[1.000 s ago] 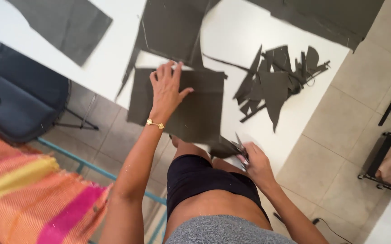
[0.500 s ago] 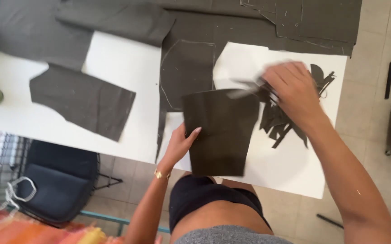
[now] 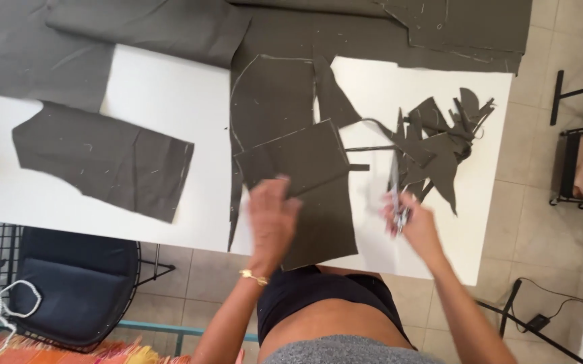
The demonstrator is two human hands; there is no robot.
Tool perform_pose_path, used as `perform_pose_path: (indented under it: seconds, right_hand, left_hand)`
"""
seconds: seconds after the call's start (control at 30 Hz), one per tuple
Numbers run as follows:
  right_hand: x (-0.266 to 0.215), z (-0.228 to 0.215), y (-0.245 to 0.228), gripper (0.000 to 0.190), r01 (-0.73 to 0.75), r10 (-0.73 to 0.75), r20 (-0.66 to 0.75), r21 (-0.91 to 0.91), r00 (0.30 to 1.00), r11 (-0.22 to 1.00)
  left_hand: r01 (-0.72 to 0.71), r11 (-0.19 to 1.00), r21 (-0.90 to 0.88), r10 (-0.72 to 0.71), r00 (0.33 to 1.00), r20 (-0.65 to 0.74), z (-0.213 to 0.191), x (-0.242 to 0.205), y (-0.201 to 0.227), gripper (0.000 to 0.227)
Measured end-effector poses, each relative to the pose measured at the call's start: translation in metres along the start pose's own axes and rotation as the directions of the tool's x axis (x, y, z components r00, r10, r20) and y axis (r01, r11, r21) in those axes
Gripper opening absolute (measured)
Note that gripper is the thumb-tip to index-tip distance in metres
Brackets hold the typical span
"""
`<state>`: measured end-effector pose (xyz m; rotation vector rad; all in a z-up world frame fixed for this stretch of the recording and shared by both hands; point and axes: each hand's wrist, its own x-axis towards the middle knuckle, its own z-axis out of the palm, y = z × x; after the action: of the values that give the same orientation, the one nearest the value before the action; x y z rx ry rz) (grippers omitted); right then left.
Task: The person uses shears to cut a large piece of dark fabric laid out on a white table. They follow chalk lines to separate pattern pieces, occasionally repositioning the fabric and moving cut scraps aside.
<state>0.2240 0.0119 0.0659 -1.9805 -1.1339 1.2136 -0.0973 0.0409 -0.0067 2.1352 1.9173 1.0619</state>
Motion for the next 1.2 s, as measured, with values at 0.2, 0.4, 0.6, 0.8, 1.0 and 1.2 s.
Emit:
perform_pose_path:
  seconds: [0.2, 0.4, 0.6, 0.8, 1.0, 1.2]
  right_hand:
    - [-0.02, 0.01, 0.022, 0.037, -0.112, 0.086, 0.181, 0.134, 0.98, 0.985]
    - [-0.016, 0.004, 0.013, 0.032, -0.143, 0.095, 0.24, 0.191, 0.966, 0.971]
    - [0.004, 0.016, 0.011, 0.021, -0.201, 0.102, 0.362, 0.246, 0.927, 0.948]
    - [0.027, 0.026, -0.01, 0.022, -0.156, 0.065, 0.375, 0.219, 0.925, 0.963]
    - [0.04, 0.032, -0.023, 0.022, -0.078, 0.044, 0.371, 0.078, 0.928, 0.994]
    - [0.039, 0.04, -0.02, 0.022, -0.063, 0.057, 0.338, 0.007, 0.94, 0.998]
  left_hand:
    - [-0.031, 0.975, -0.219, 0.134, 0.87, 0.474, 0.024, -0.011, 0.12, 0.093]
    - [-0.062, 0.998, 0.012, 0.053, 0.917, 0.396, 0.053, -0.02, 0.118, 0.087]
    - [-0.133, 0.991, 0.008, 0.127, 0.963, 0.237, 0.06, -0.01, 0.087, 0.052]
    - [-0.188, 0.982, -0.036, 0.191, 0.969, 0.155, 0.065, -0.019, 0.093, 0.043]
    - [-0.181, 0.982, -0.056, 0.187, 0.971, 0.152, 0.073, -0.024, 0.092, 0.041]
    - [-0.162, 0.985, -0.055, 0.169, 0.969, 0.181, 0.077, -0.028, 0.089, 0.044]
